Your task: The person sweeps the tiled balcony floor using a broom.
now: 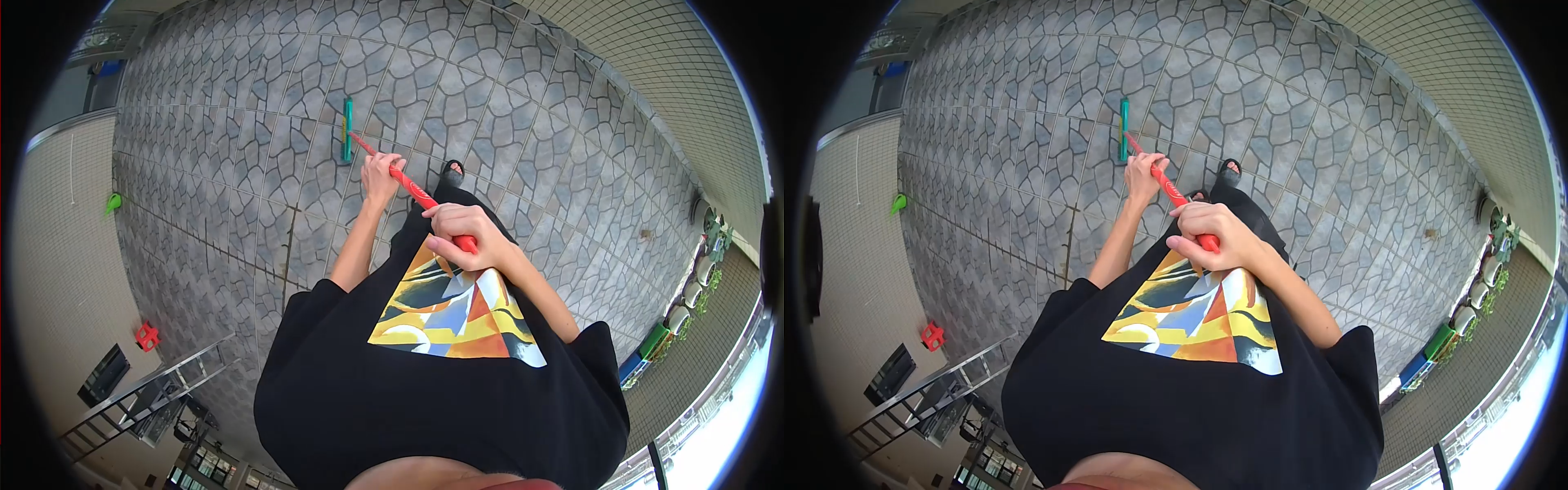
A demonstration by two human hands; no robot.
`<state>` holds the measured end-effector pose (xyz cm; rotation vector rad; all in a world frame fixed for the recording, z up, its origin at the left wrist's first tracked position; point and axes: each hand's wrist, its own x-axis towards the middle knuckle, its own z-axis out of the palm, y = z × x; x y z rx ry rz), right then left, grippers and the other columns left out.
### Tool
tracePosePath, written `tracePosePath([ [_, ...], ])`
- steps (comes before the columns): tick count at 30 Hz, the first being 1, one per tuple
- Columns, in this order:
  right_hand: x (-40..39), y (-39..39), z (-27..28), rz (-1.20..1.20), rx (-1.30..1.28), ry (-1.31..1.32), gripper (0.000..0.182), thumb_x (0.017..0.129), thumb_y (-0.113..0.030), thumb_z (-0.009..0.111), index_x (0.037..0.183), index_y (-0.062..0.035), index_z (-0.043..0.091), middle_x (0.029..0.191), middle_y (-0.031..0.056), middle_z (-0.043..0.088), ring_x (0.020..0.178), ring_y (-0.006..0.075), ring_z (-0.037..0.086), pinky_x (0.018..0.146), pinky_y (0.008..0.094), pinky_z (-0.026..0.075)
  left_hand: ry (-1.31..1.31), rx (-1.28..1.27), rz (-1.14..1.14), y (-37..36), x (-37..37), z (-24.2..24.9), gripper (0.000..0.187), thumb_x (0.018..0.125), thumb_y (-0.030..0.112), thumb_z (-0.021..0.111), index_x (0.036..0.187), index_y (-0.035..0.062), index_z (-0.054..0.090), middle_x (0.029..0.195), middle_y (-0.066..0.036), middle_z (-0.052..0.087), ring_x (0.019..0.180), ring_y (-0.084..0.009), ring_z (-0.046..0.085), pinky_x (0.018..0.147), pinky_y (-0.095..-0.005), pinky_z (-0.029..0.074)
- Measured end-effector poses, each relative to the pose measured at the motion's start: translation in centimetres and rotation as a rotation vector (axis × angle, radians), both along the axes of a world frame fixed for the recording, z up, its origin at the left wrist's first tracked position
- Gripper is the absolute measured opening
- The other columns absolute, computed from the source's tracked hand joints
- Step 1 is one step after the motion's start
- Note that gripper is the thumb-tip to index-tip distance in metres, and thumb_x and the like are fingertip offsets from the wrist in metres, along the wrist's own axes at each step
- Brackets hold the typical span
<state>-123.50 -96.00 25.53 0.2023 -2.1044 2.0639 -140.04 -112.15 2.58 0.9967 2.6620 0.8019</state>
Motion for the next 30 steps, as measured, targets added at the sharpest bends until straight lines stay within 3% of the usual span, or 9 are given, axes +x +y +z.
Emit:
tracePosePath([
  [4,-2.1,-2.8,-5.7,-0.062,0.015,0.062,0.028,0.085,0.003,0.062,0.06,0.0015,0.048,0.059,0.0093,0.051,0.06,0.0251,0.056,0.084,0.0438,0.054,-0.017,-0.088,0.224,-3.8,0.7,-4.0,0.054,0.075,0.037,0.08,0.119,0.0093,0.064,0.115,-0.018,0.06,0.104,-0.0347,0.058,0.088,-0.0473,0.047],
  [5,-2.0,-2.9,-6.7,-0.115,0.011,0.026,0.028,0.086,0.003,0.06,0.061,0.0028,0.048,0.059,0.0103,0.051,0.06,0.0257,0.057,0.084,0.043,0.054,-0.209,-0.091,0.245,-4.1,0.9,-5.0,0.069,0.073,0.042,0.082,0.125,0.0035,0.057,0.118,-0.025,0.057,0.113,-0.04,0.054,0.094,-0.0486,0.046],
  [9,-2.0,-2.2,-7.1,-0.058,0.029,0.031,0.028,0.087,0.004,0.057,0.06,0.0039,0.048,0.059,0.0122,0.052,0.057,0.028,0.056,0.078,0.0413,0.053,-0.29,0.138,0.26,-3.2,3.5,-7.5,0.074,0.076,0.045,0.08,0.125,-0.0037,0.052,0.121,-0.032,0.054,0.116,-0.0475,0.048,0.098,-0.0502,0.043],
  [13,0.5,0.1,-7.7,-0.001,0.032,0.058,0.028,0.086,0.005,0.056,0.059,0.0036,0.048,0.057,0.0114,0.049,0.054,0.0274,0.052,0.067,0.0388,0.048,-0.228,0.104,0.265,-1.3,4.9,-9.5,0.067,0.078,0.044,0.079,0.127,0.0044,0.055,0.108,-0.027,0.062,0.114,-0.0415,0.05,0.096,-0.0474,0.045],
  [16,3.3,2.8,-8.1,-0.022,-0.028,0.075,0.026,0.085,0.005,0.059,0.06,0.0028,0.049,0.057,0.0129,0.048,0.053,0.0296,0.049,0.065,0.0371,0.045,-0.202,0.134,0.224,2.1,7.3,-10.8,0.059,0.08,0.037,0.077,0.126,0.0062,0.056,0.104,-0.024,0.063,0.115,-0.0424,0.045,0.097,-0.049,0.042],
  [21,11.2,11.3,-8.5,-0.07,0.018,0.072,0.026,0.084,0.007,0.056,0.06,0.0033,0.048,0.057,0.011,0.049,0.054,0.027,0.05,0.066,0.0372,0.044,-0.189,0.268,0.237,12.9,15.1,-11.9,0.045,0.08,0.026,0.076,0.115,0.004,0.057,0.108,-0.029,0.06,0.119,-0.0493,0.041,0.101,-0.0533,0.039],
  [24,16.6,16.8,-5.8,-0.121,0.038,0.0,0.024,0.083,0.007,0.056,0.06,0.0037,0.048,0.058,0.0121,0.049,0.056,0.0276,0.05,0.063,0.0376,0.043,-0.256,0.305,0.198,19.6,21.5,-9.2,0.037,0.081,0.024,0.075,0.106,0.0034,0.057,0.105,-0.027,0.059,0.118,-0.0473,0.043,0.098,-0.052,0.041],
  [27,21.2,22.3,-2.9,-0.117,0.08,-0.049,0.023,0.08,0.007,0.057,0.059,0.0036,0.046,0.056,0.0112,0.047,0.054,0.027,0.047,0.06,0.0366,0.041,-0.473,0.348,0.196,26.0,27.4,-7.1,0.029,0.09,0.028,0.069,0.101,0.0043,0.057,0.104,-0.026,0.055,0.113,-0.0419,0.048,0.095,-0.0467,0.043],
  [30,23.6,27.3,0.5,-0.05,0.104,-0.055,0.024,0.077,0.008,0.057,0.057,0.0026,0.045,0.053,0.0094,0.046,0.05,0.0252,0.044,0.059,0.0359,0.04,-0.629,0.437,0.15,31.7,31.9,-4.8,0.031,0.092,0.03,0.067,0.103,0.0035,0.057,0.117,-0.027,0.047,0.115,-0.0421,0.048,0.097,-0.0458,0.042],
])
